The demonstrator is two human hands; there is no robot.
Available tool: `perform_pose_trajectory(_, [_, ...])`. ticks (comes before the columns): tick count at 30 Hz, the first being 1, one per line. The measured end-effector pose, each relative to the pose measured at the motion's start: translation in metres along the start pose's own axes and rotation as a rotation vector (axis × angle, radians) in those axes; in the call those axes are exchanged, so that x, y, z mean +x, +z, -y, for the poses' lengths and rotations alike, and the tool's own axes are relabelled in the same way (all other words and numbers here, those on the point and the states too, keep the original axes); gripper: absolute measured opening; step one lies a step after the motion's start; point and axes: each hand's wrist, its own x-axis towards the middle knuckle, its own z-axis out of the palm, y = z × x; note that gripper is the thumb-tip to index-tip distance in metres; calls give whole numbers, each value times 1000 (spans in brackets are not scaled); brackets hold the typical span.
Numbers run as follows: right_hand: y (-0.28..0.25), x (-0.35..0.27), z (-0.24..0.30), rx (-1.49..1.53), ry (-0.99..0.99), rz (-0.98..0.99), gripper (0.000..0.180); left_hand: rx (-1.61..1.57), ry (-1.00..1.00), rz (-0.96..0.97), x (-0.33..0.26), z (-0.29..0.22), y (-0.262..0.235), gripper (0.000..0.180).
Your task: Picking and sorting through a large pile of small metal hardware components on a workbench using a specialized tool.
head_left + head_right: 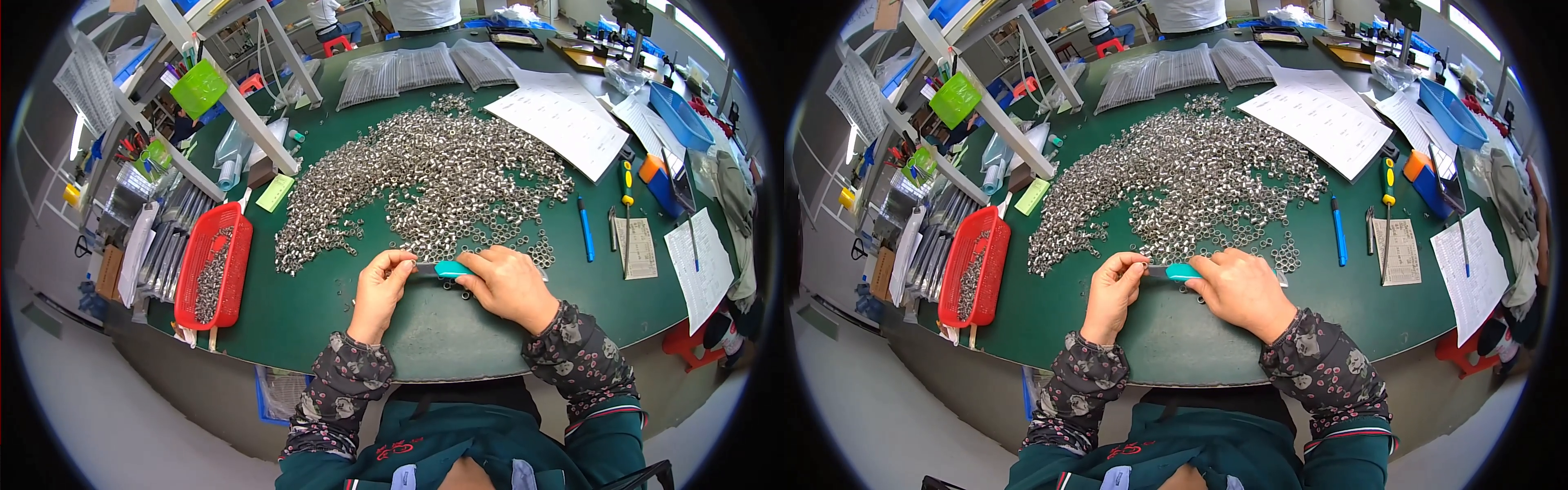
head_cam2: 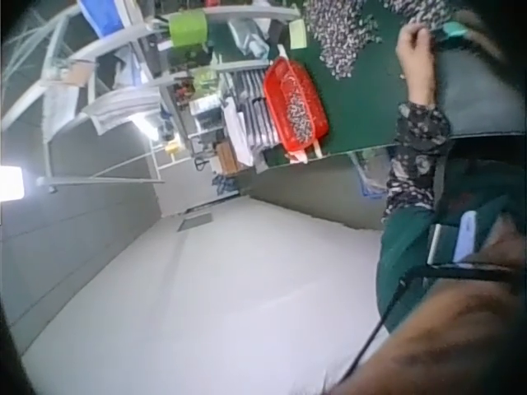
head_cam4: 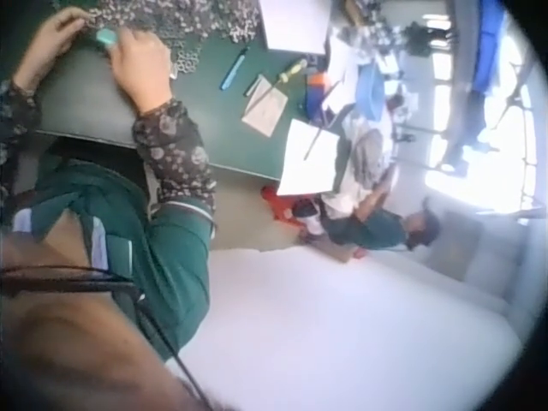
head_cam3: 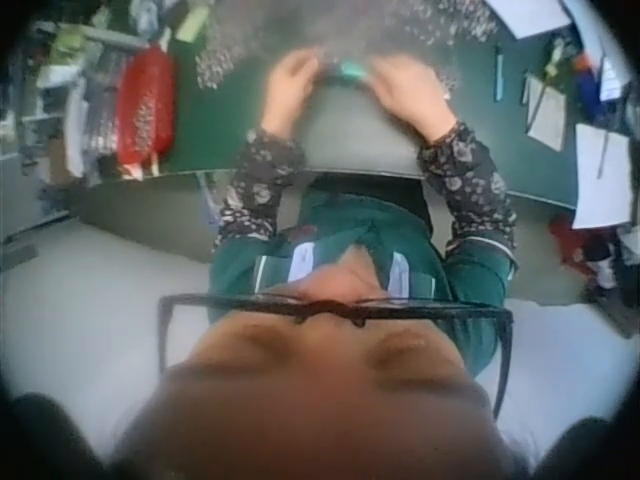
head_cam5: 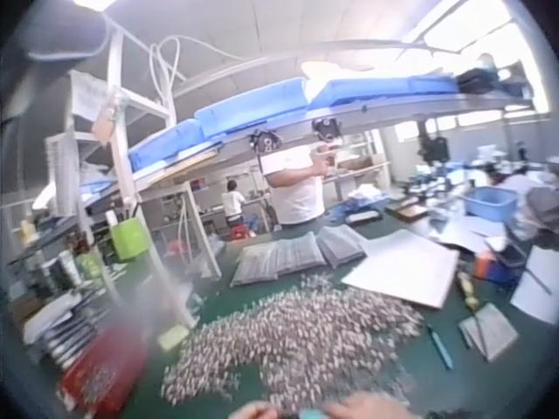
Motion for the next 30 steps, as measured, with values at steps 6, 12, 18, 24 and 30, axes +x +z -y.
perform_pose_trajectory(6, [-3, 5, 6, -102, -100, -185, 28, -178, -108, -28, 2, 3, -9, 14])
perform_pose_trajectory(12, [0, 2, 2, -75, -65, -149, 25, -325, -151, -1, 4, 2, -9, 15])
perform_pose_trajectory(18, [0, 0, 4, -28, -57, -69, 26, -314, -166, 19, 2, 2, -9, 15])
perform_pose_trajectory(24, [-3, 5, 1, 1, -41, -152, 25, -272, -126, 47, 2, 4, -10, 15])
perform_pose_trajectory(30, [-6, 6, -7, 22, -13, -306, 28, -672, -229, 108, 2, 0, -4, 9])
